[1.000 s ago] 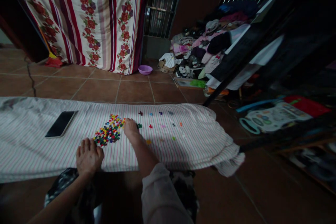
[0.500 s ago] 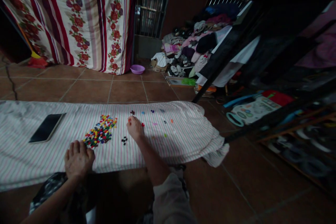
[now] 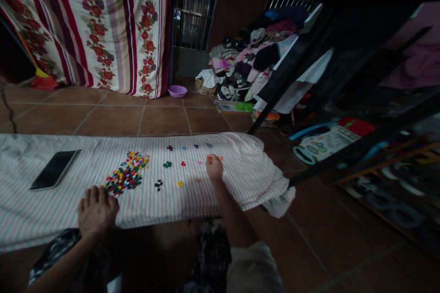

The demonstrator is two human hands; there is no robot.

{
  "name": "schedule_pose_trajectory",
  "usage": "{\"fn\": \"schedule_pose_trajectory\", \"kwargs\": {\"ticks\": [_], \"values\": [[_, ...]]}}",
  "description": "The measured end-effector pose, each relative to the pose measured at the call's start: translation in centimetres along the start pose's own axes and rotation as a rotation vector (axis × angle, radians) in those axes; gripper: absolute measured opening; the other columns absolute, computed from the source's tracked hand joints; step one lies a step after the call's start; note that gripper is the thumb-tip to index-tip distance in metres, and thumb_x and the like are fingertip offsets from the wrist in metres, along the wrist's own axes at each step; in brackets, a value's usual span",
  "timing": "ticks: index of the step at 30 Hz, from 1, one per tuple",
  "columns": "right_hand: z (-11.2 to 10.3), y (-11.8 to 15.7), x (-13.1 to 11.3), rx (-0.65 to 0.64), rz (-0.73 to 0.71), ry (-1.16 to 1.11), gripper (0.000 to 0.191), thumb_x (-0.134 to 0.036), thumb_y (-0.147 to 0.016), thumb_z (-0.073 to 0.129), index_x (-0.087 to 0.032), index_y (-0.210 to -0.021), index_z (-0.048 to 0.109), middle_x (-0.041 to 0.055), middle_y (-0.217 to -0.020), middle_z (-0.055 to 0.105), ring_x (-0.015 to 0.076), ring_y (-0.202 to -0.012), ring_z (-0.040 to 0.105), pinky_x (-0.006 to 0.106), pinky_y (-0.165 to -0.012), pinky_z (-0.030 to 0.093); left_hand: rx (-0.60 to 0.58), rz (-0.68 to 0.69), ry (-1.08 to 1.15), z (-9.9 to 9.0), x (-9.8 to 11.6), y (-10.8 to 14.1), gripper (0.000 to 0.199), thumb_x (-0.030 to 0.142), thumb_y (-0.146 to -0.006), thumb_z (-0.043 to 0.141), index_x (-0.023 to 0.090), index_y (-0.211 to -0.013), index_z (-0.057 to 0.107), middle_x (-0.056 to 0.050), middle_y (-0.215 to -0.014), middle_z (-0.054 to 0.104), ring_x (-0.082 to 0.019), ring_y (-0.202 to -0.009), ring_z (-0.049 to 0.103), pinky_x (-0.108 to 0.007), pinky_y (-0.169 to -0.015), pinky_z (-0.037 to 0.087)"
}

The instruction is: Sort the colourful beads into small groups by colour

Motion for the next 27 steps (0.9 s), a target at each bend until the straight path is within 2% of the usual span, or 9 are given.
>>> {"fn": "schedule_pose_trajectory", "kwargs": {"ticks": [6,12,17,22,27], "values": [[-2.3,-1.7,5.0,0.039,0.144,0.048,0.027,-0.024,-0.074,0.044,-0.019,-0.085,0.068,0.0048,-0.080,0.070,0.0174,-0.077,0.063,0.027,-0.076,0.048,-0.010,0.002,-0.031,-0.1,0.1,-0.1,0.062,0.032,-0.084,0.028,-0.001,-0.133,0.046,-0.025,-0.139,0.044,-0.033,-0.138,0.031,-0.051,-0.112,0.026],[-2.8,-2.9,8.0,0.027,0.306,0.080,0.029,-0.016,-0.071,0.043,-0.019,-0.082,0.070,0.0058,-0.077,0.070,0.0192,-0.072,0.065,0.029,-0.072,0.050,-0.014,0.012,-0.077,0.0,0.1,-0.1,0.063,0.033,-0.085,0.025,-0.005,-0.130,0.048,-0.028,-0.136,0.046,-0.034,-0.137,0.032,-0.050,-0.112,0.026],[-2.3,-3.8,8.8,-0.040,0.330,0.133,0.029,-0.011,-0.071,0.046,-0.019,-0.083,0.071,0.0063,-0.084,0.072,0.0197,-0.083,0.066,0.028,-0.078,0.050,0.002,0.021,-0.084,0.0,0.1,-0.1,0.062,0.033,-0.085,0.026,-0.004,-0.129,0.048,-0.028,-0.136,0.047,-0.033,-0.137,0.032,-0.050,-0.111,0.027],[-1.6,-4.0,8.8,-0.093,0.340,0.138,0.030,-0.006,-0.068,0.050,-0.019,-0.085,0.072,0.0039,-0.082,0.072,0.0169,-0.082,0.067,0.023,-0.077,0.050,0.002,0.026,-0.105,0.1,0.1,-0.1,0.062,0.033,-0.084,0.027,-0.004,-0.129,0.049,-0.028,-0.136,0.047,-0.034,-0.136,0.034,-0.050,-0.111,0.028],[-1.2,-3.9,9.1,-0.133,0.343,0.155,0.036,-0.004,-0.067,0.052,-0.020,-0.093,0.072,0.0032,-0.090,0.072,0.0166,-0.087,0.067,0.022,-0.080,0.049,-0.005,0.013,-0.096,0.0,0.1,-0.1,0.063,0.033,-0.084,0.026,-0.005,-0.128,0.050,-0.027,-0.135,0.048,-0.033,-0.135,0.036,-0.049,-0.111,0.027]]}}
Point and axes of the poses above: each hand's wrist, its own y-axis away from the middle knuckle, its own z-axis out of the palm, x = y × z, the point moved 4 cm from there along -y, towards the middle knuckle
